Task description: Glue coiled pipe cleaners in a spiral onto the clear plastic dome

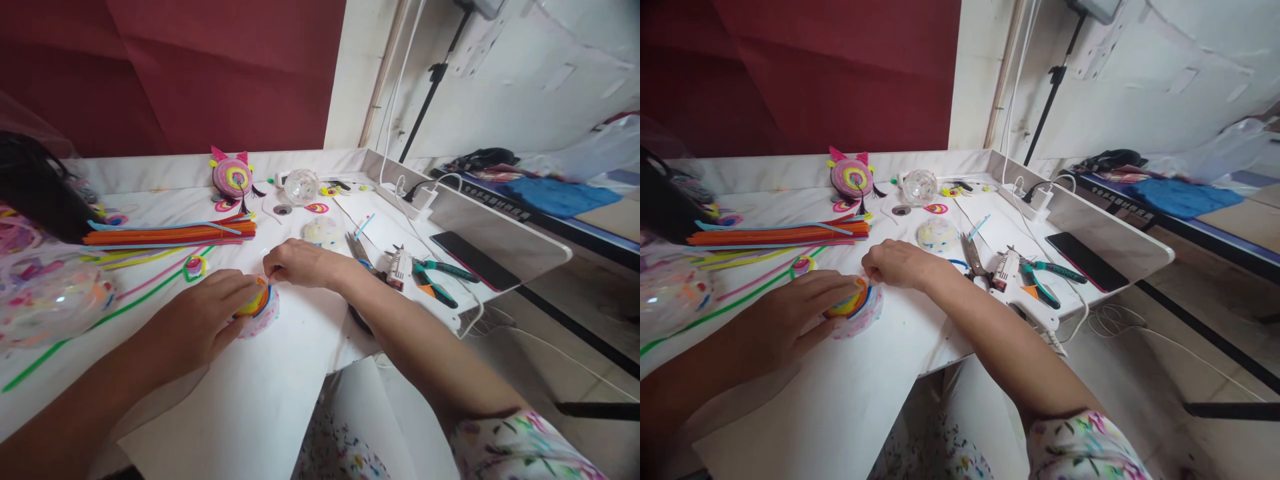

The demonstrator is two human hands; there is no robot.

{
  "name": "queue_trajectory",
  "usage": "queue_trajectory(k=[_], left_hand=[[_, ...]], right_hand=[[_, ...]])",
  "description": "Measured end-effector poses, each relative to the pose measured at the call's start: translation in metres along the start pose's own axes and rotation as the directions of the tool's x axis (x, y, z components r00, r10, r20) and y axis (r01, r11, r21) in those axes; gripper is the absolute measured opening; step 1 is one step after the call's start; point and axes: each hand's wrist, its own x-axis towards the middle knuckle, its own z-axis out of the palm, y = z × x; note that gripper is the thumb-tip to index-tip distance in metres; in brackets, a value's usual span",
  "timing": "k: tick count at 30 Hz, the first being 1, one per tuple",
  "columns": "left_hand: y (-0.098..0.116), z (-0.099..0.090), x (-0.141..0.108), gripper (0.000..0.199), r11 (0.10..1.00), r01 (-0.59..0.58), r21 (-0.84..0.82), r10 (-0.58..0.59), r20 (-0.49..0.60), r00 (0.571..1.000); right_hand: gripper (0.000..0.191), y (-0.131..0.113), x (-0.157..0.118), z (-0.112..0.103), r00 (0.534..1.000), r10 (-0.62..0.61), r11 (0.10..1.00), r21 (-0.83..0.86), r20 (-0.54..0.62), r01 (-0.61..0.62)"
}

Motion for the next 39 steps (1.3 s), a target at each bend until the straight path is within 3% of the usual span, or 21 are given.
queue_trajectory(k=[6,13,20,27,32,39], left_hand=[[0.004,-0.001,0.004,0.045,1.000,-0.019,0.012,0.018,0.061,0.998],[0.007,0.000,0.005,0.041,0.997,-0.056,0.051,0.055,0.031,0.998],[0.014,-0.005,0.007,0.042,0.999,-0.003,0.040,0.001,0.052,0.999],[0.008,0.002,0.004,0.044,0.993,-0.066,0.100,0.065,0.012,0.998],[0.009,0.002,0.005,0.046,0.996,-0.052,0.072,0.051,0.019,0.999],[0.011,0.001,0.006,0.044,0.996,-0.047,0.079,0.045,0.026,0.999]], right_hand=[[0.028,-0.001,0.001,-0.002,0.999,-0.032,0.999,-0.003,0.000,0.032],[0.023,-0.007,0.006,-0.008,0.999,-0.038,0.999,0.001,0.006,0.038],[0.018,-0.011,0.011,-0.009,0.999,-0.041,0.998,0.041,0.020,0.040],[0.021,-0.010,0.012,-0.009,0.999,-0.052,0.994,0.094,-0.003,0.052],[0.025,-0.012,0.013,-0.010,0.999,-0.044,0.990,0.131,0.009,0.042],[0.023,0.000,0.019,-0.002,0.997,-0.070,0.974,0.214,-0.043,0.077]])
